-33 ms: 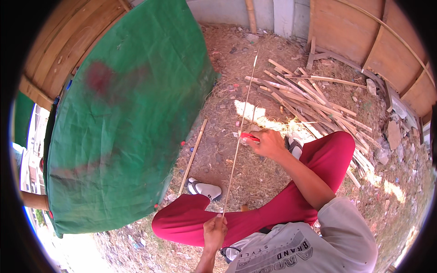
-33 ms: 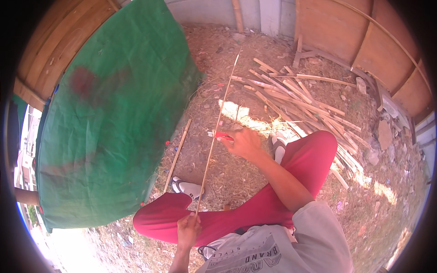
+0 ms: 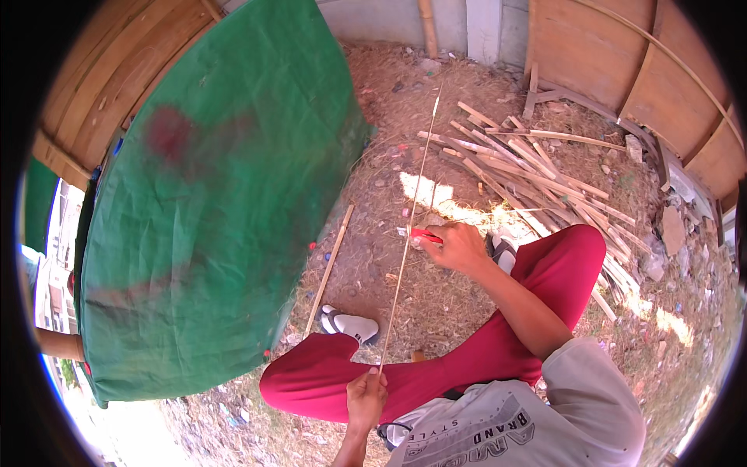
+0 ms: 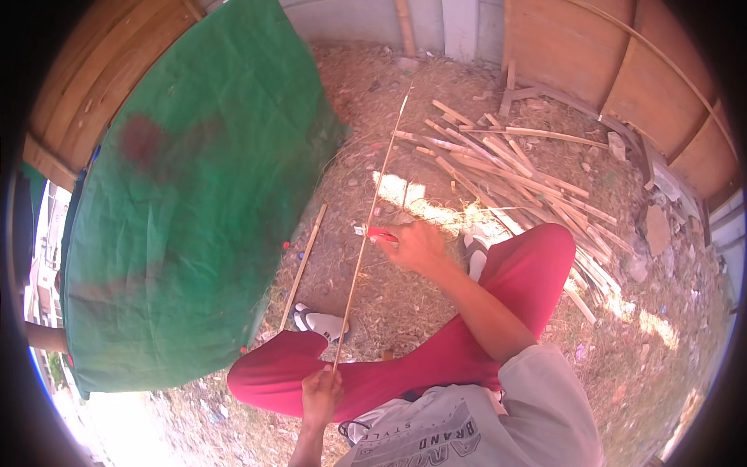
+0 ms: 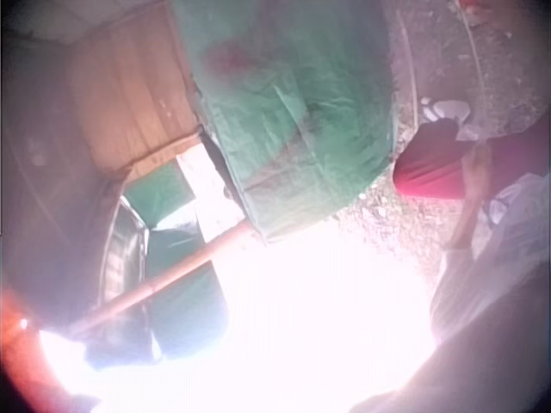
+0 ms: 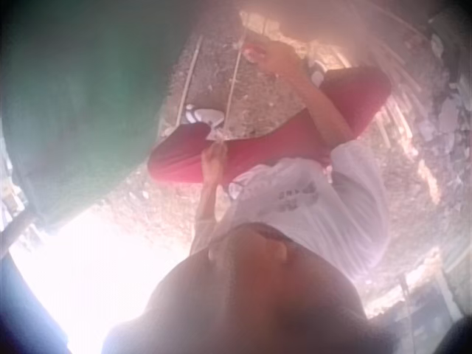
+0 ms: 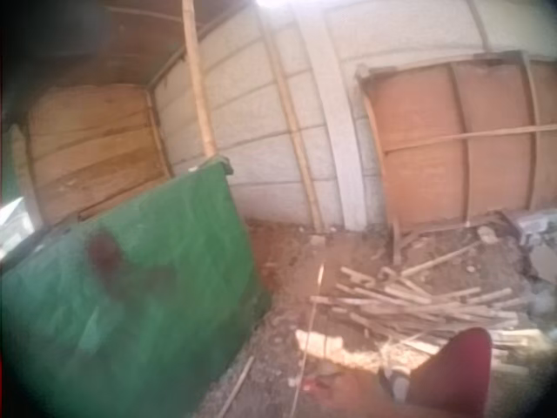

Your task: The person sits on the ground and uses a red utility knife to shave thin strips off a long, thin piece of wood. They hold the wood with their left hand and scrape along its length with the knife in their right hand, creating wood shavings.

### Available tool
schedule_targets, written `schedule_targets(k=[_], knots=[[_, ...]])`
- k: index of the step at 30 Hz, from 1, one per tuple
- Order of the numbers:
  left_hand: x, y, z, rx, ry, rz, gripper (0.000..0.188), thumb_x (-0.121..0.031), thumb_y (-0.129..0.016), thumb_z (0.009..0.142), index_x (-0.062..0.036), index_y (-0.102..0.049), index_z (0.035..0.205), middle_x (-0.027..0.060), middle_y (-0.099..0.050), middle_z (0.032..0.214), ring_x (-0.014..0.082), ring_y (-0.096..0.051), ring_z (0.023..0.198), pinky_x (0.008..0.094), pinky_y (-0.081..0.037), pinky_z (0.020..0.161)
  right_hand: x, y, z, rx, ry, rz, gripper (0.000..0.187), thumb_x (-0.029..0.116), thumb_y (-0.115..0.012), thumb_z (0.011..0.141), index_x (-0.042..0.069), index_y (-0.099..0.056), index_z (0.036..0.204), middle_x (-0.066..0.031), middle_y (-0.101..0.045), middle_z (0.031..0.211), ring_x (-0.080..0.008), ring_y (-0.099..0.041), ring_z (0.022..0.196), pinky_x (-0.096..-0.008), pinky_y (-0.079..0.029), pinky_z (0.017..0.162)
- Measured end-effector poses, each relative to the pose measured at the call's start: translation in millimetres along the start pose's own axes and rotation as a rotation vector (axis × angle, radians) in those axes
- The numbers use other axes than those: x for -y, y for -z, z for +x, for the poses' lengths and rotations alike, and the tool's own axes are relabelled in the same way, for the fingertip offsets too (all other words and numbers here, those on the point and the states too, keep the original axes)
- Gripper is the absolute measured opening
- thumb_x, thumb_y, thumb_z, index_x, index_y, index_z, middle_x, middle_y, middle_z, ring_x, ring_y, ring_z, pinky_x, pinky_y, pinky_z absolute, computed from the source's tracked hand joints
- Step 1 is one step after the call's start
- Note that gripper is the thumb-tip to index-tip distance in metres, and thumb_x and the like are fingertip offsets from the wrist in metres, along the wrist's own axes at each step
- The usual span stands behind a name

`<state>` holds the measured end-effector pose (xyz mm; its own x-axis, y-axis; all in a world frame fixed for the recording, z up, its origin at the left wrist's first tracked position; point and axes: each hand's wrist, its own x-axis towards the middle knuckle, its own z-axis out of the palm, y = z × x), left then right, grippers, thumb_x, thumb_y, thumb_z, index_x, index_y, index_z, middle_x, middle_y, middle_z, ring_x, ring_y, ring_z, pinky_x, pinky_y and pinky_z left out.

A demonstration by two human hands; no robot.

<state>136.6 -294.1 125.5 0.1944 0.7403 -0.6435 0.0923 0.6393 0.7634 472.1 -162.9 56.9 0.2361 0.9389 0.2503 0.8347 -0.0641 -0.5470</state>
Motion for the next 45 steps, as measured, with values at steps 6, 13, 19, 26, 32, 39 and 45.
schedule_targets(k=[6,13,19,26,32,39,45], knots=[[2,22,-46,-0.103,-0.015,0.27,0.041,-0.024,-0.049,0.109,-0.0013,-0.059,0.077,-0.005,-0.042,0.055,0.0037,-0.035,0.047,0.0239,-0.026,0.045,-43,18,35,0.029,-0.383,-0.066,0.046,0.054,-0.061,0.094,0.012,-0.08,0.101,-0.0214,-0.07,0.072,-0.0414,-0.071,0.072,-0.0511,-0.055,0.067],[-15,23,-34,-0.065,0.049,0.135,0.041,-0.026,-0.047,0.11,0.0026,-0.062,0.085,-0.0054,-0.04,0.055,0.0028,-0.033,0.045,0.0242,-0.024,0.042,-35,20,25,-0.161,-0.427,-0.084,0.047,0.054,-0.061,0.096,0.011,-0.078,0.105,-0.0214,-0.07,0.073,-0.0399,-0.069,0.068,-0.0489,-0.053,0.063],[-32,-4,31,0.183,-0.031,-0.062,0.041,-0.032,-0.045,0.111,0.0032,-0.061,0.097,-0.0048,-0.039,0.059,0.0033,-0.03,0.044,0.0215,-0.023,0.039,17,28,-2,-0.009,-0.235,0.336,0.044,0.049,-0.065,0.095,0.009,-0.077,0.11,-0.0195,-0.068,0.069,-0.0355,-0.068,0.062,-0.0432,-0.053,0.059],[-54,-41,83,0.3,-0.043,-0.189,0.047,-0.036,-0.041,0.112,0.0061,-0.06,0.12,-0.0003,-0.047,0.066,0.0047,-0.033,0.044,0.0214,-0.025,0.039,39,12,-33,0.008,0.099,0.442,0.037,0.04,-0.07,0.093,0.008,-0.078,0.11,-0.0174,-0.07,0.072,-0.0305,-0.068,0.058,-0.0393,-0.052,0.055],[-65,-54,102,0.407,0.077,-0.334,0.048,-0.039,-0.039,0.111,0.0021,-0.054,0.132,0.0031,-0.053,0.084,0.0069,-0.037,0.047,0.0224,-0.029,0.041,37,10,-28,0.01,0.003,0.528,0.035,0.038,-0.071,0.093,0.007,-0.078,0.107,-0.0175,-0.069,0.071,-0.0294,-0.067,0.057,-0.0389,-0.05,0.052],[-47,-48,122,0.428,0.16,-0.273,0.048,-0.041,-0.044,0.109,-0.0004,-0.054,0.132,0.0012,-0.051,0.081,0.0082,-0.039,0.048,0.0232,-0.031,0.043,30,15,-23,0.007,0.029,0.485,0.034,0.037,-0.071,0.092,0.007,-0.078,0.105,-0.0163,-0.067,0.066,-0.03,-0.066,0.053,-0.0394,-0.049,0.051],[-32,-53,143,0.179,0.072,-0.21,0.043,-0.037,-0.045,0.11,0.0013,-0.06,0.123,-0.0015,-0.047,0.067,0.0063,-0.035,0.044,0.0218,-0.026,0.039,24,12,-27,0.075,0.075,0.349,0.036,0.039,-0.072,0.091,0.007,-0.078,0.106,-0.0168,-0.069,0.069,-0.0291,-0.066,0.055,-0.039,-0.051,0.052]])
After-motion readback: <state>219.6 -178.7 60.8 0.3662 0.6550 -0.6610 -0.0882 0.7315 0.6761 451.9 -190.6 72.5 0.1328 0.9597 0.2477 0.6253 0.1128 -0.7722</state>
